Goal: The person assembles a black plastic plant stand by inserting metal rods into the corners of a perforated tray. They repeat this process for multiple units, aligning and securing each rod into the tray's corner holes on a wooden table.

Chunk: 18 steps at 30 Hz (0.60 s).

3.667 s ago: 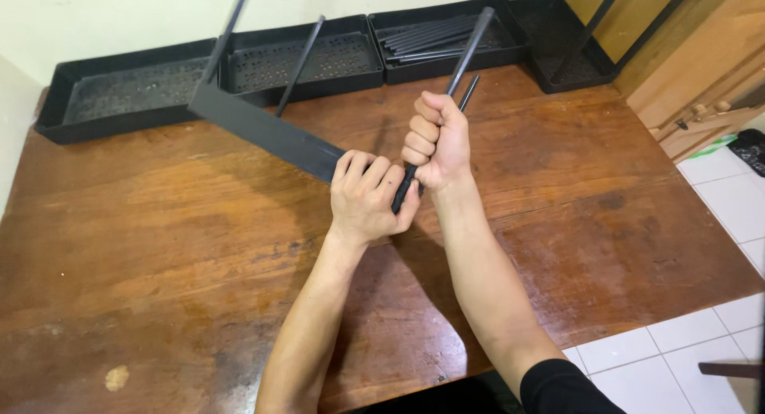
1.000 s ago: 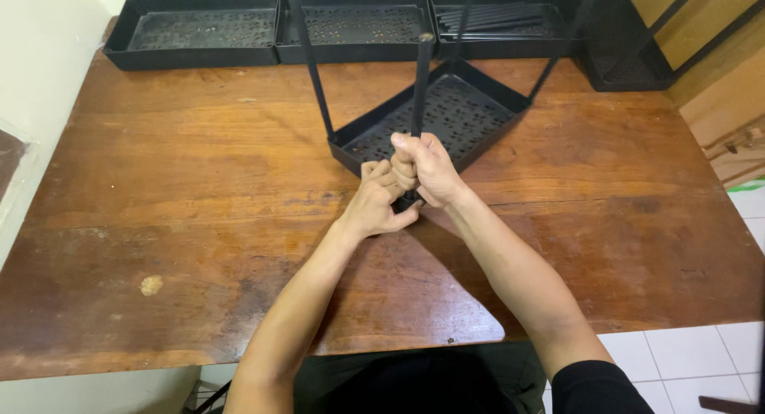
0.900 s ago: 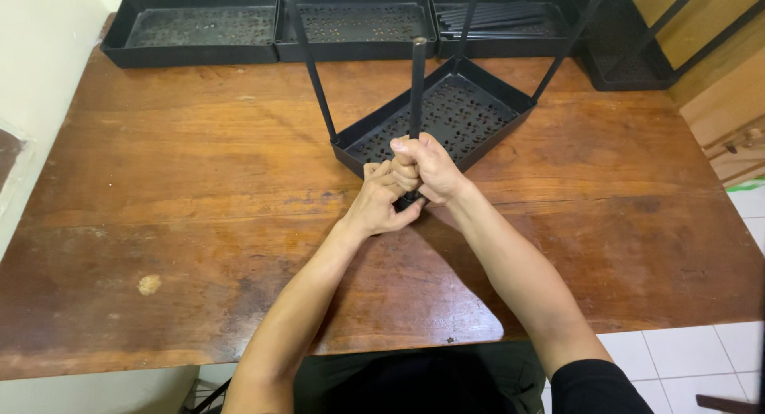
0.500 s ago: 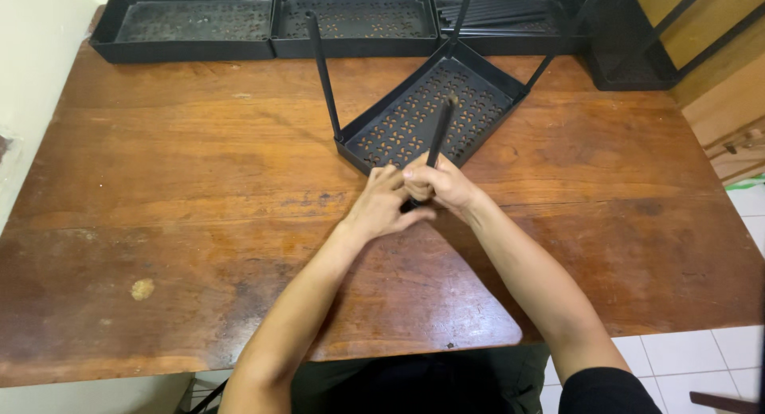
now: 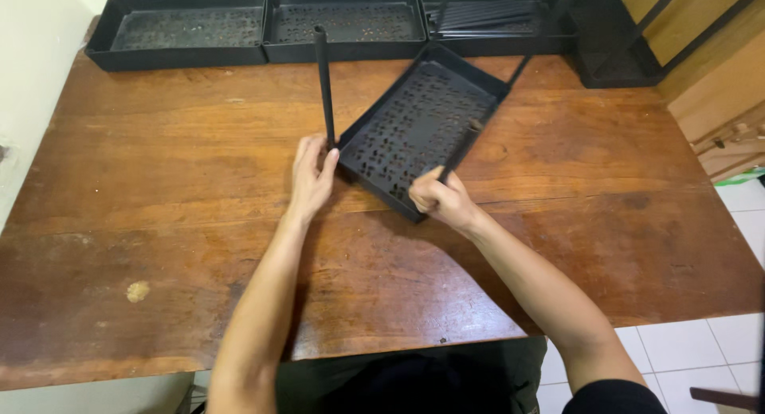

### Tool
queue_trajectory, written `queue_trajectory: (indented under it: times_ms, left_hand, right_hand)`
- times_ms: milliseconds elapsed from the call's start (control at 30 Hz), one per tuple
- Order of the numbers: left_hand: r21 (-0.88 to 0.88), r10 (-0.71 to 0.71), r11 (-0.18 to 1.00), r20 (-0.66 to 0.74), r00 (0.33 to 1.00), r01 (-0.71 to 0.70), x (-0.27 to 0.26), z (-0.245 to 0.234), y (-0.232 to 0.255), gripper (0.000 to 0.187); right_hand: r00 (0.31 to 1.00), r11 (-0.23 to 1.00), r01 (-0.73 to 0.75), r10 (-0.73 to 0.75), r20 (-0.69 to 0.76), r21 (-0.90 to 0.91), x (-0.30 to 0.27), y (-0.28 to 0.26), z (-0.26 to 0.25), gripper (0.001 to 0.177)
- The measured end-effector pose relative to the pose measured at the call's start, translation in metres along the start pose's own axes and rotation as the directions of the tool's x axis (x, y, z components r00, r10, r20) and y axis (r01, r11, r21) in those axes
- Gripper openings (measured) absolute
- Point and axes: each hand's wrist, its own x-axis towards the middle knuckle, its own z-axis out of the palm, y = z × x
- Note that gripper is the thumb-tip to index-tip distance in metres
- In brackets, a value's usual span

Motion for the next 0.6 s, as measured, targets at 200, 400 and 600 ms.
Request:
queue_trajectory:
  times_ms: [200,400,600]
  left_hand:
    - [0.219,0.390,0.877,0.195,0.900,-0.427,-0.018,-0.073,0.080,0.021]
    - [0.325,0.503,0.737,0.321,0.803,-0.592,-0.020,-0.106,0.170,0.026]
    - [0.358,0.544,0.647,0.402,0.737,-0.673,0.006,-0.093,0.191,0.032]
  right_hand:
    - [0.995,0.995,0.091,-0.093,0.036,0.048,-0.049,-0.033,-0.002,0.039]
    - [0.966,0.973,-0.209,0.190,-0.173,-0.099,-0.023,0.002,-0.021,0.021]
    - [0.875,0.535,-0.454,0.419,-0.243,-0.713,-0.001,0.004,-0.014,0.054]
